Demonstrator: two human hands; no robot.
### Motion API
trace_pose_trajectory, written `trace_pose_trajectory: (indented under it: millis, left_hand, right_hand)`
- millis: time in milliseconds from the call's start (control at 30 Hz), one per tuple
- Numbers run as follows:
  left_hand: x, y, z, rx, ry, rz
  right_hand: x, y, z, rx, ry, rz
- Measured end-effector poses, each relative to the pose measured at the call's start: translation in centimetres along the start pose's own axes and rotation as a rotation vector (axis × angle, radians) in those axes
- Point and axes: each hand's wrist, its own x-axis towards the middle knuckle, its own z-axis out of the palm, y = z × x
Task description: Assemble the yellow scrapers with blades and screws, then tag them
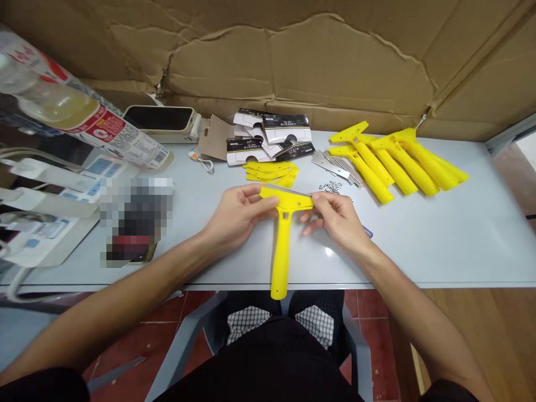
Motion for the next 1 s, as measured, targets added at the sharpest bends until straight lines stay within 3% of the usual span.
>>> trace_pose_trajectory:
  millis: [300,767,1000]
  left_hand:
    - [0.02,-0.03,-0.23,0.077,-0.038,0.0]
    - [0.0,-0.05,-0.17,0.059,0.008,0.023]
    - [0.03,-0.1,-0.19,0.063,0.025,0.031]
  right_hand:
    - [0.35,-0.12,-0.63,0.005,0.137,0.014]
    - [0.29,-0.04,-0.54,-0.13,0.102,-0.075]
    - [0.21,-0.09,-0.63,-0.089,0.024,-0.017]
